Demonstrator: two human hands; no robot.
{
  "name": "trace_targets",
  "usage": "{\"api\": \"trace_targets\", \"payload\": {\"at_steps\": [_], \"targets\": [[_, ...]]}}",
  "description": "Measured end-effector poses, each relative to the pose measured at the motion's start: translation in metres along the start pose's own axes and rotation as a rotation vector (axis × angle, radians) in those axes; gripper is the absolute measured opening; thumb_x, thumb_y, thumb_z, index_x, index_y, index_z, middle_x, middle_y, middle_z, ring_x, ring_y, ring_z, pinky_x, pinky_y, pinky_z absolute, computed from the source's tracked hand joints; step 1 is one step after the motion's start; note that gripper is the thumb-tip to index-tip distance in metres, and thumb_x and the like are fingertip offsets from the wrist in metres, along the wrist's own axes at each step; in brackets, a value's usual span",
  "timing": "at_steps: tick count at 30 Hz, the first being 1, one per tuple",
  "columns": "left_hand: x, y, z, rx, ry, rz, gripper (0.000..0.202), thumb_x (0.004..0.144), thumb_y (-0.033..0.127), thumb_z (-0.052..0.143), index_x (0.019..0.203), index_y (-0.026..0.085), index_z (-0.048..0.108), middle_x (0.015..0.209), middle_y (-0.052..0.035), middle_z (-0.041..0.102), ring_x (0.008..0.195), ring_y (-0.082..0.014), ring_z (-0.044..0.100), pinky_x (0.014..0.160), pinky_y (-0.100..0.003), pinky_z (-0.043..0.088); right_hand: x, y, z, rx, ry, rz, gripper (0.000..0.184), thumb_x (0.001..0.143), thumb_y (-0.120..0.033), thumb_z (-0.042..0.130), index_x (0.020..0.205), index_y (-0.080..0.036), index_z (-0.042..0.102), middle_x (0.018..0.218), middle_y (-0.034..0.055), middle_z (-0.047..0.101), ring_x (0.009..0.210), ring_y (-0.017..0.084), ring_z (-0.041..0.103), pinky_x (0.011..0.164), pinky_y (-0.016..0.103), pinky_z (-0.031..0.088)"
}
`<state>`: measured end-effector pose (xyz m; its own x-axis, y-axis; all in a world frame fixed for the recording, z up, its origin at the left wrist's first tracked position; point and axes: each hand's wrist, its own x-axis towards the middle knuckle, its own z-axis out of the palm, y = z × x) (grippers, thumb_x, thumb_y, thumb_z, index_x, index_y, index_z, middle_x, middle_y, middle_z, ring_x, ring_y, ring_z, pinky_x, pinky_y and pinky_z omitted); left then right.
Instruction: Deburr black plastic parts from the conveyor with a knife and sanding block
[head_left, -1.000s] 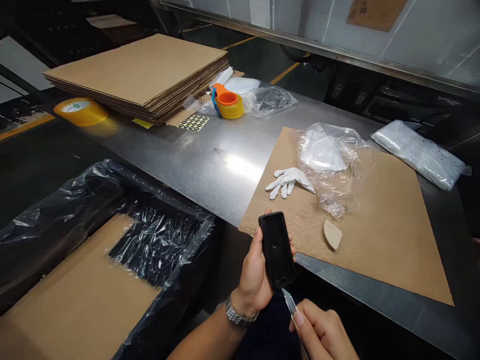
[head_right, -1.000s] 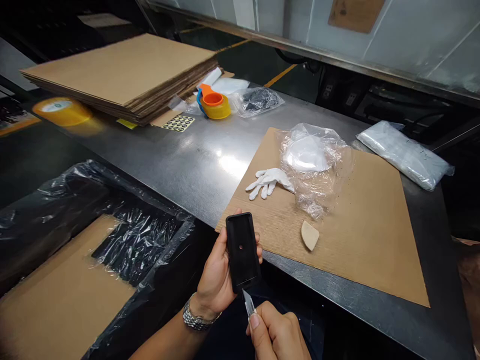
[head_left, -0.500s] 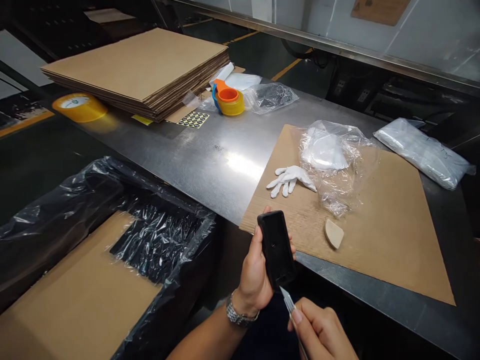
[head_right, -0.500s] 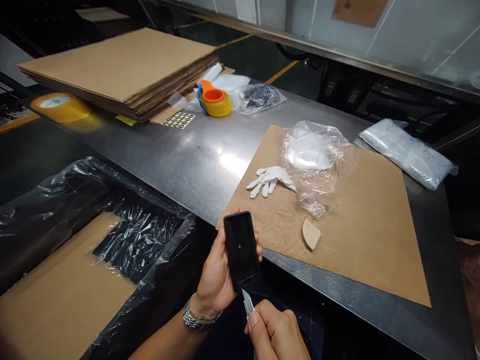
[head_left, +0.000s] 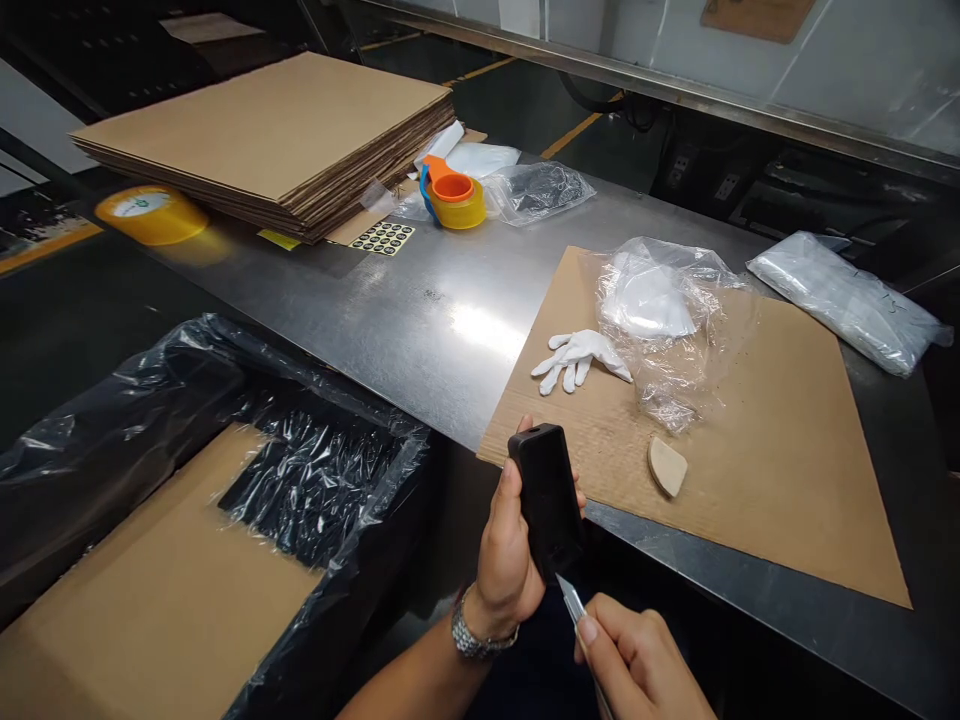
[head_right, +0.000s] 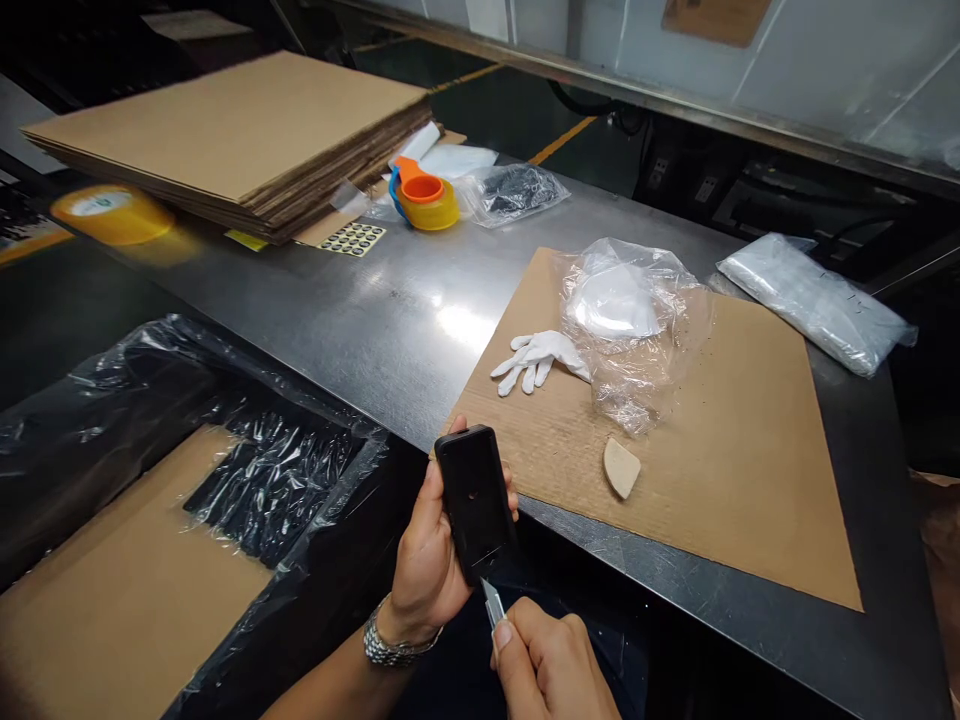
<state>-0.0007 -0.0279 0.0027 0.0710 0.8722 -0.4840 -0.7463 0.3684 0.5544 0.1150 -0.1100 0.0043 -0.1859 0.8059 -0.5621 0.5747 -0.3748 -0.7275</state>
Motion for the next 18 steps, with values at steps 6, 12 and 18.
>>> {"api": "trace_targets", "payload": {"at_steps": [6,12,18], "targets": [[-0.001,-0.002,-0.003,0.008,-0.016,0.031,0.052,0.089,0.046,0.035,0.139,0.032,0.027,0.079,-0.0040,0.065,0.065,-0.0152,0.061,0.064,-0.029,0.050,0.003,-0.004,-0.002,-0.014,-0.093,0.017,0.041,0.091,-0.046,0.031,0.064,-0.020,0.044,0.051,-0.0050,0.039,0.051,0.010,0.038,0.055,0.022,0.030],[0.001,-0.004,-0.008,0.006,-0.035,0.041,0.054,0.088,0.048,0.037,0.139,0.032,0.027,0.082,-0.0048,0.066,0.066,-0.0161,0.062,0.065,-0.030,0.051,0.005,-0.001,0.000,0.095,-0.132,0.031,0.041,0.090,-0.050,0.035,0.065,-0.019,0.045,0.045,-0.0066,0.035,0.042,0.007,0.035,0.044,0.020,0.026],[-0.002,-0.005,-0.004,-0.040,0.013,0.084,0.055,0.087,0.048,0.040,0.138,0.031,0.029,0.081,-0.0036,0.065,0.065,-0.0157,0.062,0.064,-0.030,0.051,0.004,0.001,0.011,0.170,-0.004,0.036,0.049,0.087,-0.059,0.035,0.065,-0.018,0.053,0.041,-0.0068,0.038,0.039,0.007,0.036,0.043,0.018,0.029]]}}
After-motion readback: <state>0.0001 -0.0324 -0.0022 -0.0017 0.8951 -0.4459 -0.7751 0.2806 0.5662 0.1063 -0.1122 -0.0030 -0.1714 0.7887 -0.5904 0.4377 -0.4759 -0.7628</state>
